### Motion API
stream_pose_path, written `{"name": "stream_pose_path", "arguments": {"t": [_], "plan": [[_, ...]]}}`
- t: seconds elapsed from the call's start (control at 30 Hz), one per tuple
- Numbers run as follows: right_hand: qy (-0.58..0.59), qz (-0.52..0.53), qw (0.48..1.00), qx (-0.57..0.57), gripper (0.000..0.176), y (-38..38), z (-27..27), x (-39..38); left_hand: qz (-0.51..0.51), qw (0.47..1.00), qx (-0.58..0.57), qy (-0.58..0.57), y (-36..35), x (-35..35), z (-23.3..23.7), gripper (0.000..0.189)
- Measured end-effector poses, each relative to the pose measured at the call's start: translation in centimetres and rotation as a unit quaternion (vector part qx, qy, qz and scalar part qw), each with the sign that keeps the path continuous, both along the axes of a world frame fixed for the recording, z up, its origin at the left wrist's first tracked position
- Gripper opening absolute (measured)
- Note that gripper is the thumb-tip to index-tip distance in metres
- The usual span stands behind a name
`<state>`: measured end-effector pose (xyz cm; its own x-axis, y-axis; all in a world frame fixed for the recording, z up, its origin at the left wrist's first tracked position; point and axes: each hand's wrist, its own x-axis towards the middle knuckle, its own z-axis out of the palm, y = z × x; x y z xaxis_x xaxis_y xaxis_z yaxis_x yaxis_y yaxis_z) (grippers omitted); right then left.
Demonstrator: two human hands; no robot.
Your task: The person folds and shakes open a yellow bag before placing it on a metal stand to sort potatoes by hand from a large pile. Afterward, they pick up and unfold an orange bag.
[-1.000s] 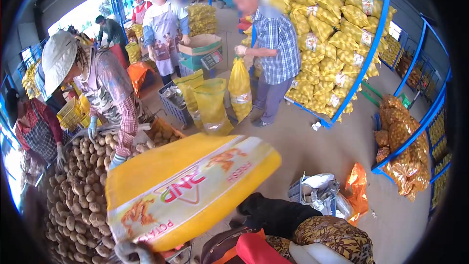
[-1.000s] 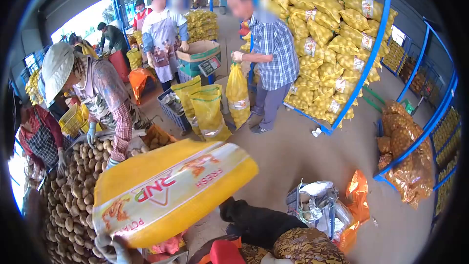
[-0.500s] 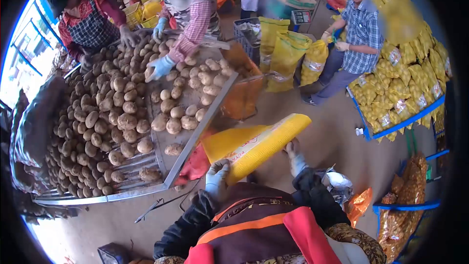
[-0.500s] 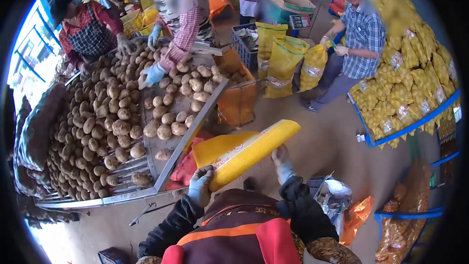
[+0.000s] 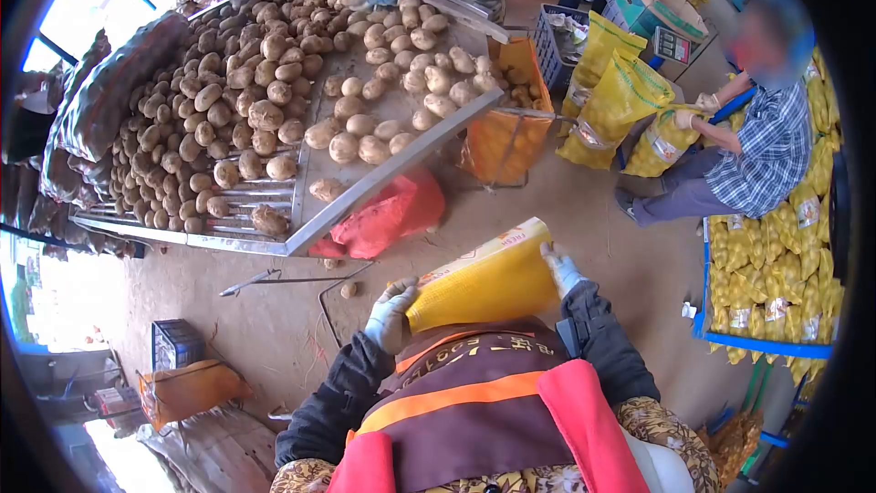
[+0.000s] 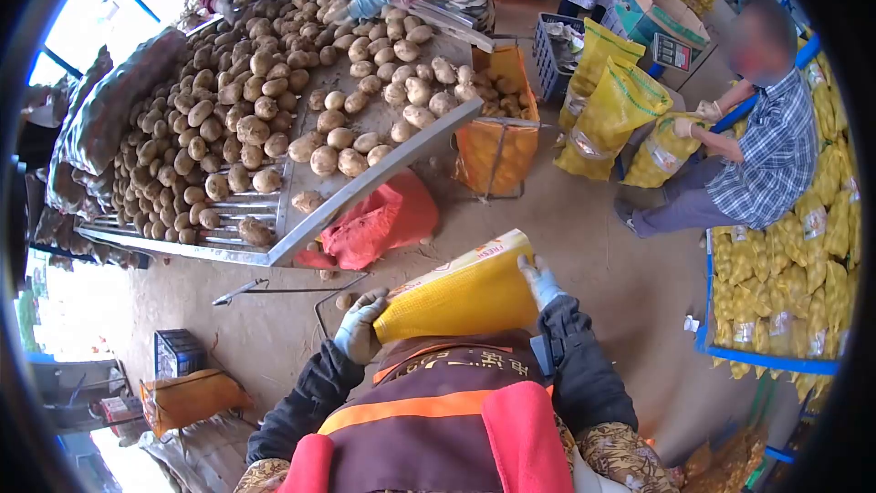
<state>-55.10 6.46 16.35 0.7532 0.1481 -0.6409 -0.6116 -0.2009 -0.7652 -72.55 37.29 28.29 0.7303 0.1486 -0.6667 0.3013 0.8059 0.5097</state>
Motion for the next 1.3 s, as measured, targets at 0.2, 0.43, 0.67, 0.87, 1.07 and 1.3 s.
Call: {"name": "stream_pose_path", "arguments": {"t": [0.2, 0.43, 0.67, 0.87, 1.07, 1.3], "plan": [[0.162, 0.161, 0.966, 0.124, 0.047, -4.7, -1.8, 1.5, 0.177, 0.984, 0.025, 0.002, -5.6, -3.5, 1.3, 0.023], [0.308, 0.304, 0.855, 0.286, 0.034, -2.0, 4.4, 1.2, 0.341, 0.938, 0.050, 0.025, -5.1, -11.1, -1.1, 0.022], [0.347, 0.294, 0.811, 0.369, 0.046, 5.2, 12.2, -3.9, 0.334, 0.941, -0.041, -0.013, -7.1, -15.4, -3.5, 0.045], [0.265, 0.417, 0.858, 0.143, 0.044, 9.2, 6.9, -7.5, 0.415, 0.906, 0.067, 0.044, -9.5, -21.7, -6.4, 0.044], [0.090, 0.595, 0.794, -0.086, 0.034, 12.2, 1.2, -7.6, 0.482, 0.862, 0.035, 0.151, -11.5, -25.9, -10.3, 0.032], [-0.009, 0.788, 0.568, -0.237, 0.036, 21.8, -3.8, -4.9, 0.586, 0.788, 0.047, 0.182, -14.1, -24.4, -14.1, 0.023]]}}
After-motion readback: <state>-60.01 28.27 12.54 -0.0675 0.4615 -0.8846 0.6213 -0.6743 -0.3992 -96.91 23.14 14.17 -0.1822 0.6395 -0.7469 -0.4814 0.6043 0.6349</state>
